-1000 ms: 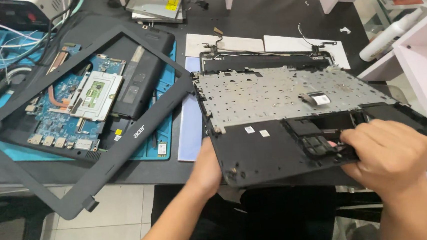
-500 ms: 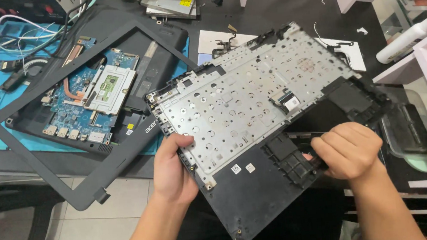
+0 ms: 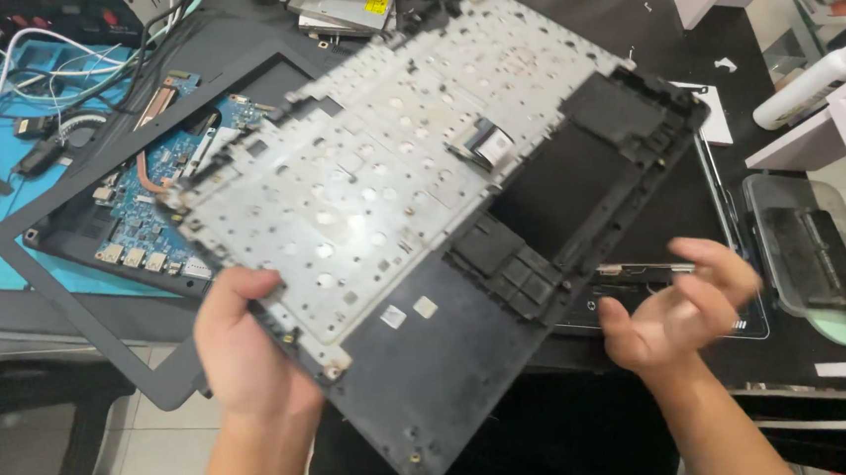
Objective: The person assembles a disassembled laptop on a workbench. They attach the screen bezel to the display panel, connect the ribbon cables, and secure the webcam. The person then aligns the screen assembly with the main chassis and uses a screwdriver to fasten the internal components.
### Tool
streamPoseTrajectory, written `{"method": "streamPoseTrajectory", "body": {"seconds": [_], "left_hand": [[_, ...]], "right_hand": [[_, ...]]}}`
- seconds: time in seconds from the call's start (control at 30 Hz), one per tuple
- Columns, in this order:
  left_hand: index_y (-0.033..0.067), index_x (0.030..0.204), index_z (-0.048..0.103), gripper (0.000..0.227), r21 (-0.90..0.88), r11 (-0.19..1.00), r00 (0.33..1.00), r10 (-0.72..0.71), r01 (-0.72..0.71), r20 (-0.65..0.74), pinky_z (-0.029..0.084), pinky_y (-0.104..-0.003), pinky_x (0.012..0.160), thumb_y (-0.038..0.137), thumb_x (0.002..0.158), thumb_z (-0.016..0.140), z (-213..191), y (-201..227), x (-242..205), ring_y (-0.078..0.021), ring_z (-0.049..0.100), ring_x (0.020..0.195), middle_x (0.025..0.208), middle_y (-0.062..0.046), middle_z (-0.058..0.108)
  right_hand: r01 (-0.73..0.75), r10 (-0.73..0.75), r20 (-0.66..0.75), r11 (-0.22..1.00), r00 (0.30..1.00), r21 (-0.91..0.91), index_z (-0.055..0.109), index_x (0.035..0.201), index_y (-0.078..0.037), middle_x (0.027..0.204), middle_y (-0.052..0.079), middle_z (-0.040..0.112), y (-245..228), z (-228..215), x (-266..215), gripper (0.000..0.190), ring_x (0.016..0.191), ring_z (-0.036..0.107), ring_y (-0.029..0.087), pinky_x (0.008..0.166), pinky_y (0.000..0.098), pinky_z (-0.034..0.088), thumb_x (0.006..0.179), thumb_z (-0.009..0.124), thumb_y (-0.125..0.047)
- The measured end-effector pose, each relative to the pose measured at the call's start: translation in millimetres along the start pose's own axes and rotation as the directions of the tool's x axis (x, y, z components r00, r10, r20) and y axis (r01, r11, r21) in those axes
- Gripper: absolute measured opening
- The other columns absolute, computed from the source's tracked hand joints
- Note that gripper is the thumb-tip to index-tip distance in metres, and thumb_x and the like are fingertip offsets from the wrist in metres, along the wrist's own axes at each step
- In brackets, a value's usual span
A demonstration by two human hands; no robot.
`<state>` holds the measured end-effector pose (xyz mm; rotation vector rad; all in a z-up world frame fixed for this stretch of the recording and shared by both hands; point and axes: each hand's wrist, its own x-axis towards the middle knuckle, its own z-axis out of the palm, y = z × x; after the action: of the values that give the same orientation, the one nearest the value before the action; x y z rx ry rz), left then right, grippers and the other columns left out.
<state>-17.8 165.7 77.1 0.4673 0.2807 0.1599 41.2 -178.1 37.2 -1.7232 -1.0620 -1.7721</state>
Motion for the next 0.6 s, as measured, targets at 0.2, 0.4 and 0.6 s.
{"method": "streamPoseTrajectory", "body": {"seconds": [0.2,0.4,0.6], "left_hand": [[-0.0085,0.142,0.051,0.057,0.048,0.943,0.942,0.325,-0.330,0.082,0.043,-0.044,0.121,0.009,0.088,0.046,5.7,69.0,-11.2,-0.0334,0.060,0.130,0.139,-0.019,0.061],[-0.0082,0.142,0.051,0.059,-0.031,0.883,0.876,0.469,-0.468,0.111,0.043,-0.044,0.123,0.009,0.085,0.048,-21.8,112.3,-27.3,-0.0341,0.060,0.132,0.141,-0.020,0.061],[-0.0098,0.142,0.051,0.058,-0.024,0.825,0.823,0.566,-0.565,0.048,0.044,-0.046,0.125,0.010,0.088,0.049,-46.0,145.7,-54.1,-0.0362,0.060,0.133,0.142,-0.022,0.061]], "right_hand": [[-0.372,0.114,0.750,0.910,0.651,0.185,0.066,0.110,-0.007,0.116,0.011,0.064,-44.2,60.2,38.8,0.034,0.113,0.060,0.029,0.094,0.0430,0.048,0.081,0.081,-0.019],[-0.235,-0.167,0.856,0.920,0.489,0.313,0.067,0.104,-0.006,0.111,0.015,0.063,-69.2,152.6,49.9,0.030,0.116,0.057,0.035,0.100,0.0496,0.044,0.085,0.077,-0.028],[-0.168,-0.269,0.800,0.895,0.536,0.414,0.071,0.114,-0.007,0.112,0.015,0.065,-70.9,220.1,59.0,0.058,0.114,0.057,0.036,0.095,0.0527,0.040,0.068,0.077,-0.043]]}}
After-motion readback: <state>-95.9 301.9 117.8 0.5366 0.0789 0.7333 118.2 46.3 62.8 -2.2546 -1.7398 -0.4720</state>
